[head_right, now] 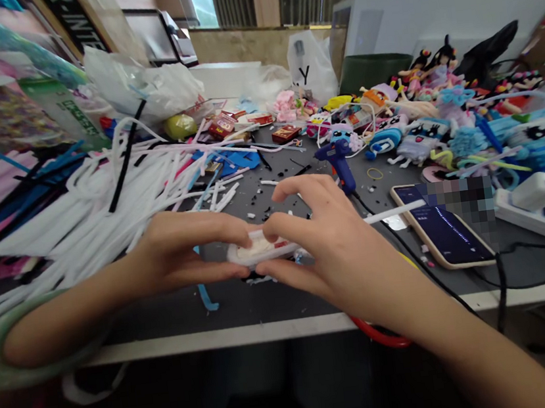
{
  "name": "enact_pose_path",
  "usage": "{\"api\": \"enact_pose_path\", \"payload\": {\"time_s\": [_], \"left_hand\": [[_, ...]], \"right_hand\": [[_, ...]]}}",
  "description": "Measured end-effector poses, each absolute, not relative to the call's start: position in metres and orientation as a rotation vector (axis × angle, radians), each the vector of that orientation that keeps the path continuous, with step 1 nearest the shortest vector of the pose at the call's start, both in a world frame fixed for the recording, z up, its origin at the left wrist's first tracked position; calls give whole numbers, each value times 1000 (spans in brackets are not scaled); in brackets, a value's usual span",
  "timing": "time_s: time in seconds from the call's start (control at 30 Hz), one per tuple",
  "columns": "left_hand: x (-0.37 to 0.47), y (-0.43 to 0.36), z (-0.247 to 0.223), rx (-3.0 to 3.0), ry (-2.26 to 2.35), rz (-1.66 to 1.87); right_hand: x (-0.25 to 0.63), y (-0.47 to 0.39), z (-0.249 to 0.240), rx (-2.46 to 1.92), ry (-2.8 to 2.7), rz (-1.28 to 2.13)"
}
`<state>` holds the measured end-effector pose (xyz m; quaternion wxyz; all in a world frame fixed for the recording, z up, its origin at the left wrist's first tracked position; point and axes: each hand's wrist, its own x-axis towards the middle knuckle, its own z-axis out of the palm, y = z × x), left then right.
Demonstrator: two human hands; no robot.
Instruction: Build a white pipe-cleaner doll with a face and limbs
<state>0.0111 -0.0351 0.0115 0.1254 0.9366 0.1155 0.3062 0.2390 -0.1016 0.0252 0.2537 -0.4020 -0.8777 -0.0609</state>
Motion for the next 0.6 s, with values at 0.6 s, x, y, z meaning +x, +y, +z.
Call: {"api": "enact_pose_path", "payload": {"time_s": [0.6], "left_hand": [[12,-36,10,2735,294,910]], "right_hand": [[235,-102,22,-1071,-2414,-108]]}}
